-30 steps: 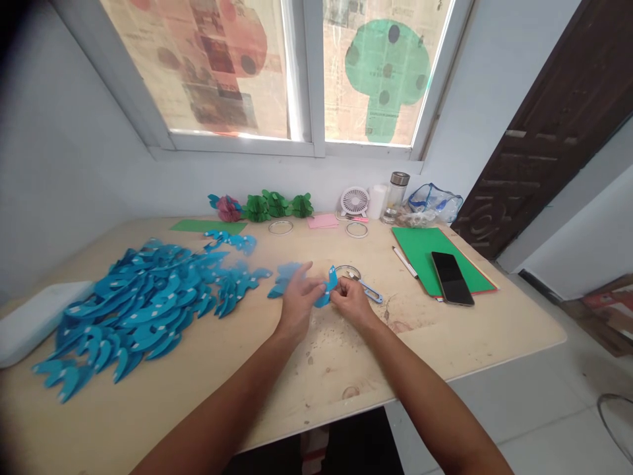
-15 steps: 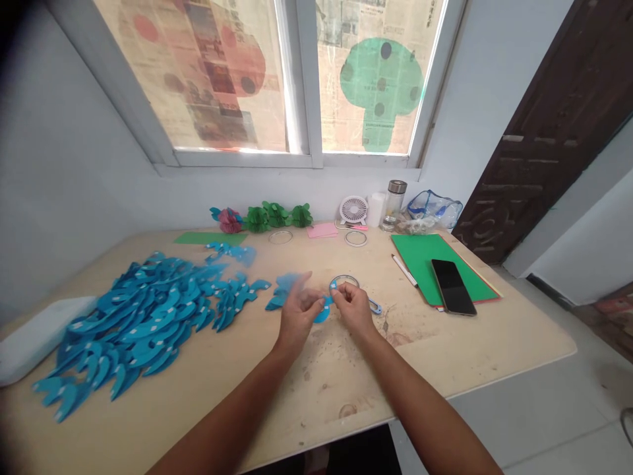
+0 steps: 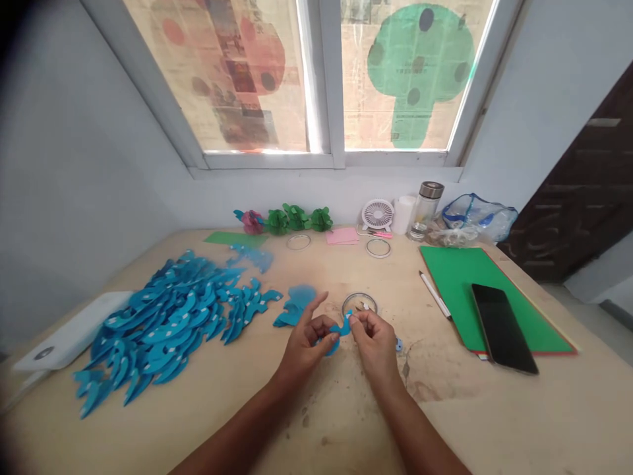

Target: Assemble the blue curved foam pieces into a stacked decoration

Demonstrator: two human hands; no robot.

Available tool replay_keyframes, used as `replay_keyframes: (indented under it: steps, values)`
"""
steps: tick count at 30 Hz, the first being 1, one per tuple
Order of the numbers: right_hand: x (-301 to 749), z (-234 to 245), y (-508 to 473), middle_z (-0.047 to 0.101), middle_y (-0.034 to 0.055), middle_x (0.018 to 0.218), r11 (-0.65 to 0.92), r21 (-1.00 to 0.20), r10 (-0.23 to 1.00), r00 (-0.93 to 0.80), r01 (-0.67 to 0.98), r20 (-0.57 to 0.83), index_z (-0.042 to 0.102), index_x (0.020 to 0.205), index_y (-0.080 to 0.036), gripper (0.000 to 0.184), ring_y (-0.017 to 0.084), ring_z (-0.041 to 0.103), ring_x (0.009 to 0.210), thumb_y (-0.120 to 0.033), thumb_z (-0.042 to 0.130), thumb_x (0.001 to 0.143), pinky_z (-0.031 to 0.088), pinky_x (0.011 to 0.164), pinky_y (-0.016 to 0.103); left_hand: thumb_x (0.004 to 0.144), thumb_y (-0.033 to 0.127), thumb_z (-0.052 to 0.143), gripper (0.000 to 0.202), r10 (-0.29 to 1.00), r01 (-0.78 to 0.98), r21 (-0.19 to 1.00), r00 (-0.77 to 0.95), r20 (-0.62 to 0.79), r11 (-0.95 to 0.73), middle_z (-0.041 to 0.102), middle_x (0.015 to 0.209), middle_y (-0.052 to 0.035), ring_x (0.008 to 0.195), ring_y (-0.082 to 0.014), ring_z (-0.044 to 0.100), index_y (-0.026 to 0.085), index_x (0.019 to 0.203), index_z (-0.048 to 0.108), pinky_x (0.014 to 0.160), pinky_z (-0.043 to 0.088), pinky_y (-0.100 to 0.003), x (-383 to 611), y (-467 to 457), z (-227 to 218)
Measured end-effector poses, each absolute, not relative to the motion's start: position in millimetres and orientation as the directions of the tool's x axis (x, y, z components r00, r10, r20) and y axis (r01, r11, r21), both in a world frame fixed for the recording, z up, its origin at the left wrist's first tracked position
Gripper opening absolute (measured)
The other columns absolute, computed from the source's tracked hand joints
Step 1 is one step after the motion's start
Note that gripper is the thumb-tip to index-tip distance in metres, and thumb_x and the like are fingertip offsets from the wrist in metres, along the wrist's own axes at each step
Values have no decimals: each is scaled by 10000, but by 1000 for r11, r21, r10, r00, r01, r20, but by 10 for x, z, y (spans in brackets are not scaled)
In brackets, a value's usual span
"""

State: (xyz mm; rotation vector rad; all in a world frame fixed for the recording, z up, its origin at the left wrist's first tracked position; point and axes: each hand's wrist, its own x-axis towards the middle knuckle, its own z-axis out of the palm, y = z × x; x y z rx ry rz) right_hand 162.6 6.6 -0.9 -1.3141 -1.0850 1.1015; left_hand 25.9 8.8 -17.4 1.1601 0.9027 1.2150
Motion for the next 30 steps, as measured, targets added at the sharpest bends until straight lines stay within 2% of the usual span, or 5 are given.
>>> replay_keyframes:
  steps: [8, 14, 20, 26, 30]
  values:
    - [1617, 58, 50, 407, -39, 493, -57, -994, 964, 263, 91, -31, 561, 606, -171, 304, 101, 343, 461, -465, 592, 679, 262, 442, 223, 701, 244, 674, 701, 980, -204, 979, 194, 44, -3, 550, 679, 17, 619, -112, 496, 239, 1335, 375, 608, 412, -237, 252, 88, -174]
    - [1654, 48, 69, 450, -37, 512, -64, -993, 940, 340, 101, -26, 609, 679, -170, 304, 113, 396, 489, -474, 607, 683, 315, 476, 227, 751, 238, 610, 620, 975, -186, 976, 167, 144, -113, 597, 751, -15, 693, -134, 545, 229, 1327, 380, 657, 432, -261, 224, 133, -235]
    - [1633, 42, 48, 450, -31, 531, 43, -975, 936, 332, 218, 116, 604, 697, -165, 327, 126, 423, 516, -485, 558, 743, 339, 497, 236, 723, 163, 595, 605, 968, -205, 964, 151, 202, -169, 619, 744, -14, 699, -135, 565, 201, 1298, 414, 650, 430, -252, 234, 161, -277]
    - [1658, -97, 35, 604, 39, 667, 207, -856, 891, 270, 473, 365, 642, 928, -139, 393, 190, 549, 651, -461, 443, 823, 416, 618, 280, 681, 114, 578, 613, 974, -187, 963, -150, 170, -196, 611, 674, 12, 639, -118, 568, 146, 1272, 420, 644, 433, -238, 175, 249, -104]
    - [1692, -192, 50, 677, 88, 838, 288, -737, 864, 166, 611, 475, 635, 965, -140, 365, 204, 604, 741, -395, 399, 851, 439, 690, 292, 658, 133, 588, 545, 907, 43, 970, -345, 241, -241, 614, 649, 15, 614, -129, 576, 132, 1196, 497, 639, 444, -248, -226, 243, 79]
